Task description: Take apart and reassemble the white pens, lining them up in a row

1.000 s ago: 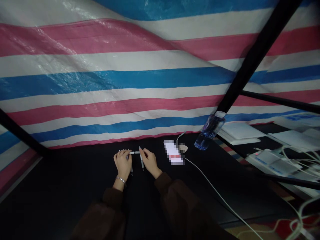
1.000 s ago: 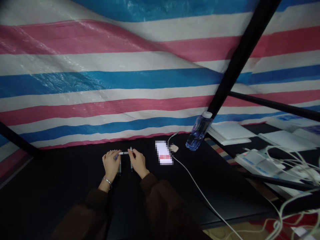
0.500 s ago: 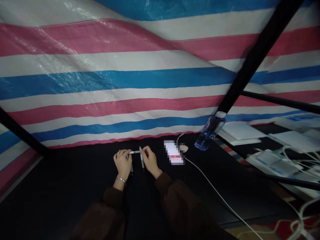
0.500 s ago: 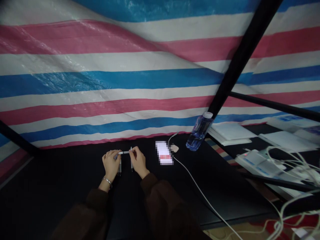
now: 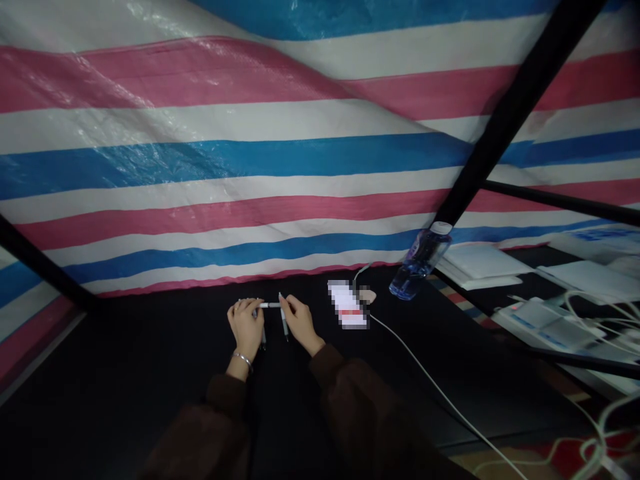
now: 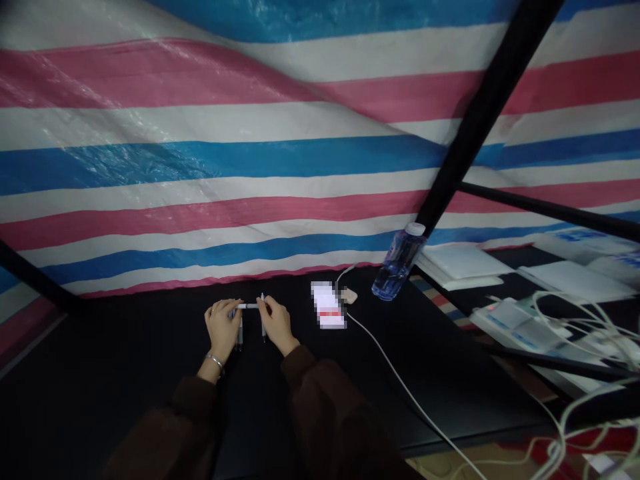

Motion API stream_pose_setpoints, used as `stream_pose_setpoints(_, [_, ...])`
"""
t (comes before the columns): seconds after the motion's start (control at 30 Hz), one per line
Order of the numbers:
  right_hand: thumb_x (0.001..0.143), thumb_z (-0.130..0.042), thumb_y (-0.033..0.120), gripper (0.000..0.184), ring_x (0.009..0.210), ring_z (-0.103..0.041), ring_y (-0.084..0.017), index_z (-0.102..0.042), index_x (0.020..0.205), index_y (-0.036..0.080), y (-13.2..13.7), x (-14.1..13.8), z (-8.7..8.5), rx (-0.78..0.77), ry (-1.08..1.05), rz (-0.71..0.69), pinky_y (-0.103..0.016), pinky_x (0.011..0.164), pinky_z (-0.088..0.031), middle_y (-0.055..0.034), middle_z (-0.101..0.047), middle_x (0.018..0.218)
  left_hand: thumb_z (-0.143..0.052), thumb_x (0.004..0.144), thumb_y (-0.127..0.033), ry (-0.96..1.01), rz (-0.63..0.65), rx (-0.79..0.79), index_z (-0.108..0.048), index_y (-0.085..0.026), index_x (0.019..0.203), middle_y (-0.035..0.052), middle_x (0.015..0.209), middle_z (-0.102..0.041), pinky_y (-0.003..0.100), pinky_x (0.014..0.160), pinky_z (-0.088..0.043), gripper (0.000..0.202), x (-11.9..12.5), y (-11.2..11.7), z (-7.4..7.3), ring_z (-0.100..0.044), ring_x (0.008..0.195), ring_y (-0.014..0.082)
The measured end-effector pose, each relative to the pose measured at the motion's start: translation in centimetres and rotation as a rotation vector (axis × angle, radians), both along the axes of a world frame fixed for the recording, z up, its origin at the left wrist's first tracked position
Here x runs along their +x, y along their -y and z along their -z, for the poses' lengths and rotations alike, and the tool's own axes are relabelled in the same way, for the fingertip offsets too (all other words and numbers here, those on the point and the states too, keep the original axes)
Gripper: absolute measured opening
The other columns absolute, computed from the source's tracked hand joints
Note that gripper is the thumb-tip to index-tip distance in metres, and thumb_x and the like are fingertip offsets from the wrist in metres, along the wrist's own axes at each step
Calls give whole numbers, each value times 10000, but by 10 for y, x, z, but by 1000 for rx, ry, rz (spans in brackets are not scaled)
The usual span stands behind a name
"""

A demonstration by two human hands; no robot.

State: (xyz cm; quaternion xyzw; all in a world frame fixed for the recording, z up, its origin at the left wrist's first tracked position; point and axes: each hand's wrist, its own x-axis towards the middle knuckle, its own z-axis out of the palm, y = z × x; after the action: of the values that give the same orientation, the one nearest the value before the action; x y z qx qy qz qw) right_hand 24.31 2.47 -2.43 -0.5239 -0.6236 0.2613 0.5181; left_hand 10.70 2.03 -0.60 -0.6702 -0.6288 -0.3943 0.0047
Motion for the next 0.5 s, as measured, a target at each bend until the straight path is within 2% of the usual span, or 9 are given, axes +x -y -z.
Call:
stream_pose_setpoints(0.1, [859,-373,512,454,460,-352,-98,-399,532,197,-2,0,2,-11,14,16,-218,470,-251,49,-348,476,-487,770,-172,-16,15,3,-692,-231,849,56,921,-679,398,876,-288,227,1,1,-2,-559,943,218])
stream_pose_setpoints(0.27, [857,-391,505,464,506,-384,-94,-386,516,190,-3,1,2,81,30,60,-216,499,-277,34,-392,534,-483,781,-186,-32,12,4,-691,-236,851,55,918,-679,402,882,-289,225,1,1,-2,-556,938,216])
stream_pose_setpoints(0.4, [839,-405,536,449,435,-347,-85,-427,547,196,-2,0,4,-21,-16,28,-211,449,-247,60,-373,444,-477,791,-185,-44,7,3,-688,-235,864,49,918,-674,406,894,-295,229,0,0,0,-553,939,211])
stream_pose_setpoints(0.5, [837,-408,538,444,431,-343,-82,-422,555,195,-2,0,4,-32,-35,12,-207,448,-246,66,-364,438,-483,785,-178,-49,3,23,-687,-231,882,61,976,-642,403,899,-315,232,-1,0,1,-527,978,221])
